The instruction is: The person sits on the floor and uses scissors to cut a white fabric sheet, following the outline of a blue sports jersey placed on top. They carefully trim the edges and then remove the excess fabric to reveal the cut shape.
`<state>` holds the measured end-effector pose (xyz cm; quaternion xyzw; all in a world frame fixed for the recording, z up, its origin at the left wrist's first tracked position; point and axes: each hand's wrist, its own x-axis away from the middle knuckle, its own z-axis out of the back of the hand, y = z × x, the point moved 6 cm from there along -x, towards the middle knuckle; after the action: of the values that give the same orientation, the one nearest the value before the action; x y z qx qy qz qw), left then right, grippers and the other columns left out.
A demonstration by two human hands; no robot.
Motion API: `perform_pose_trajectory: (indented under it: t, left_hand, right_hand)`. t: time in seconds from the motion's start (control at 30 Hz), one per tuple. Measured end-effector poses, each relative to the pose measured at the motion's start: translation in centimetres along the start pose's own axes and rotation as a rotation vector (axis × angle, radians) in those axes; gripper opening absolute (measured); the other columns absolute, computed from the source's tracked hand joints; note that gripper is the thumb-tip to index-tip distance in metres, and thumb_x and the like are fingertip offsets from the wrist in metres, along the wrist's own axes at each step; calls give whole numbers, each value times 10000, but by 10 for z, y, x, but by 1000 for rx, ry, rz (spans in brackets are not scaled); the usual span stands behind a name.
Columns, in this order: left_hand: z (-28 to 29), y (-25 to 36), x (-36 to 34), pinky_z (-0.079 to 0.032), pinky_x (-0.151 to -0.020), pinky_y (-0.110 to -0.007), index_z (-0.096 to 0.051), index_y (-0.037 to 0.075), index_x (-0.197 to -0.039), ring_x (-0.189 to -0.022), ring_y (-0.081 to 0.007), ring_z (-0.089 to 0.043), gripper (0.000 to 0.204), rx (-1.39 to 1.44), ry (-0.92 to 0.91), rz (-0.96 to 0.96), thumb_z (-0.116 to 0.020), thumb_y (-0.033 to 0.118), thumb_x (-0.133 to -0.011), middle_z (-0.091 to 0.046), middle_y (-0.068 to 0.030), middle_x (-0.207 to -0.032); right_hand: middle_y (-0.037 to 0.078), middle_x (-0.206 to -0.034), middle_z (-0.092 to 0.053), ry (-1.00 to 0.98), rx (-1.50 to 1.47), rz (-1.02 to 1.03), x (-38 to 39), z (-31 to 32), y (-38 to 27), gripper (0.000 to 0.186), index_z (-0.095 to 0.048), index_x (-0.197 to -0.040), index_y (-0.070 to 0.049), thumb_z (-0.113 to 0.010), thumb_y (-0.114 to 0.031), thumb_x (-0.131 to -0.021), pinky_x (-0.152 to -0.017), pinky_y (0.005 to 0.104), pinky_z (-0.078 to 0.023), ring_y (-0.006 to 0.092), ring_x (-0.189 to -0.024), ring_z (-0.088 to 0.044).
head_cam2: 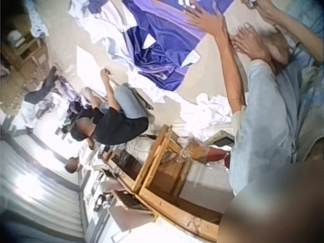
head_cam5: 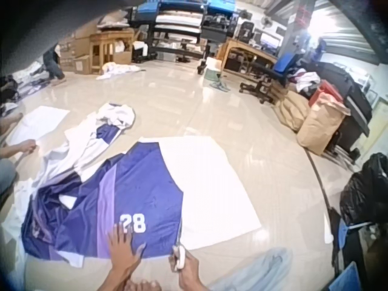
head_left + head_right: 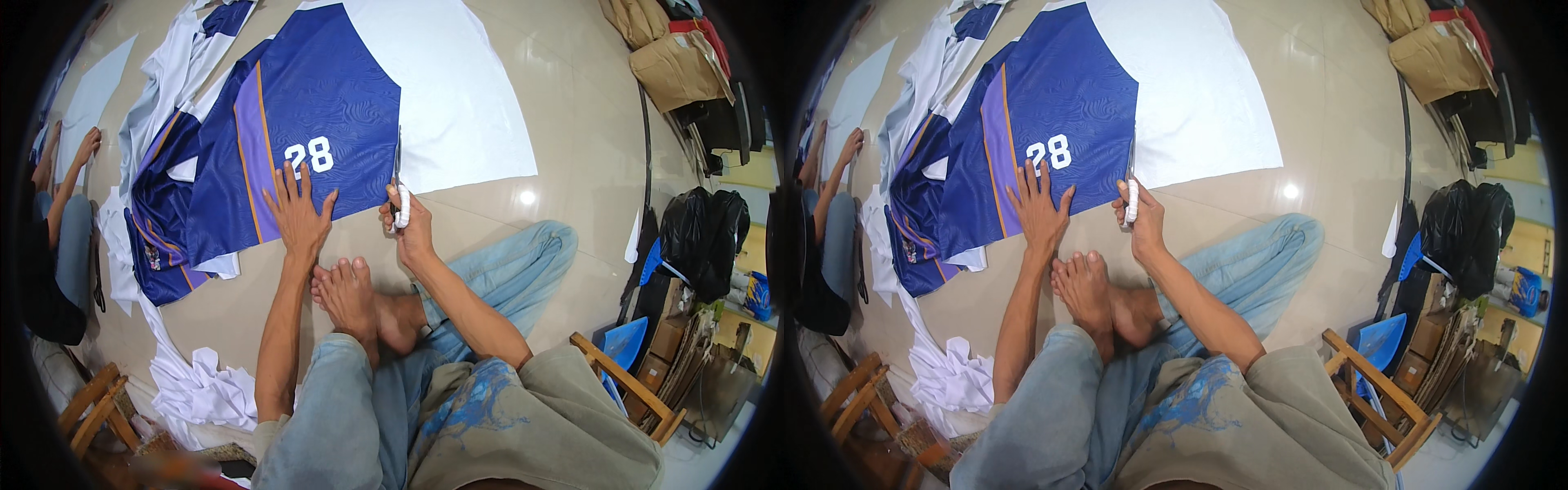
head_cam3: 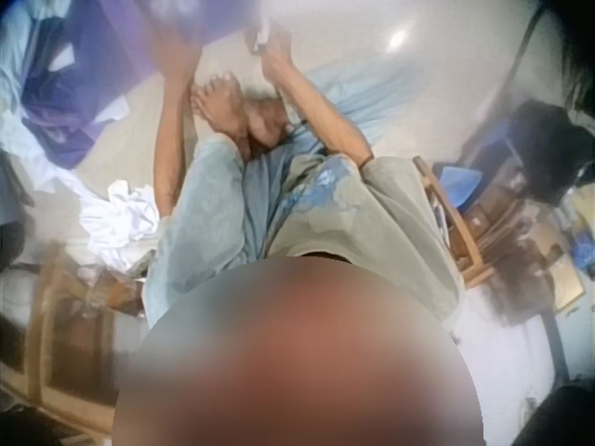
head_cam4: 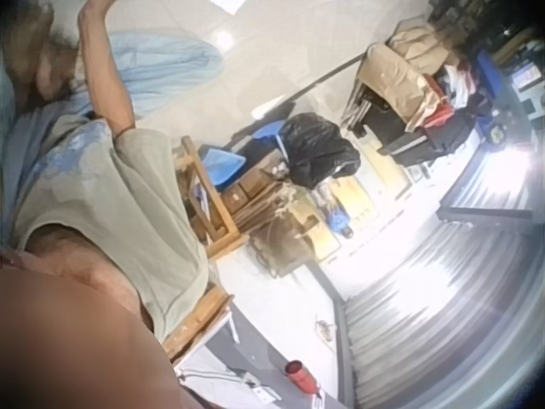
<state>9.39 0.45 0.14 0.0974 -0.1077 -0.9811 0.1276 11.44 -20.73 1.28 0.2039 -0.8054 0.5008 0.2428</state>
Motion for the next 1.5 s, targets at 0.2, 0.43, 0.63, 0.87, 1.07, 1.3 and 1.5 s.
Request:
perform_pose_trajectory:
  t: [0.2,0.43,0.63,0.87,1.07,1.3,1.5]
  left_hand:
    - [3,0,-1,-56,-1208,-634,-363,105,-1567,-1547,-364,-135,799,-7,21,-13,-548,589,-959,-232,-160,-1660]
    - [-1,-2,0,-45,-1207,-635,-343,119,-1578,-1550,-358,-127,804,2,2,4,-560,580,-957,-226,-157,-1664]
    - [-1,-1,-1,-34,-1210,-632,-315,123,-1589,-1553,-356,-116,817,14,-2,2,-563,576,-956,-213,-152,-1668]
    - [2,-1,-2,-47,-1212,-626,-333,114,-1581,-1552,-359,-118,810,35,-28,14,-569,568,-952,-211,-154,-1669]
    - [3,0,-2,-55,-1213,-623,-346,109,-1575,-1552,-361,-115,807,31,-29,12,-567,570,-950,-218,-157,-1666]
    - [2,-1,-3,-55,-1214,-624,-337,115,-1579,-1552,-359,-114,814,23,-37,20,-566,575,-948,-208,-147,-1671]
    - [3,-3,-3,-67,-1210,-632,-335,117,-1580,-1549,-358,-125,822,24,-33,14,-569,582,-944,-211,-142,-1670]
  right_hand:
    - [32,-743,-638,4,36,17,-6,-1,6,514,-592,-1331,8,-771,-238,-917,-528,216,-429,72,-587,-551]
    - [38,-732,-642,-22,-15,20,-20,-6,-11,473,-621,-1293,-7,-770,-250,-917,-520,216,-427,74,-572,-554]
    - [48,-722,-654,-3,19,51,-40,-14,-19,483,-623,-1286,1,-789,-238,-899,-505,225,-430,75,-548,-556]
    - [46,-716,-653,-4,22,28,-45,-15,-23,478,-632,-1262,2,-802,-241,-887,-503,230,-430,74,-552,-559]
    - [38,-719,-645,1,-15,27,-72,-25,-41,480,-645,-1253,-12,-812,-258,-876,-498,218,-424,73,-553,-558]
    - [46,-728,-648,-13,79,71,-79,-28,-40,415,-651,-1216,-12,-783,-250,-902,-500,210,-422,77,-561,-563]
    - [44,-715,-634,-6,72,44,-90,-32,-56,236,-692,-1024,-63,-728,-282,-944,-510,229,-425,95,-570,-558]
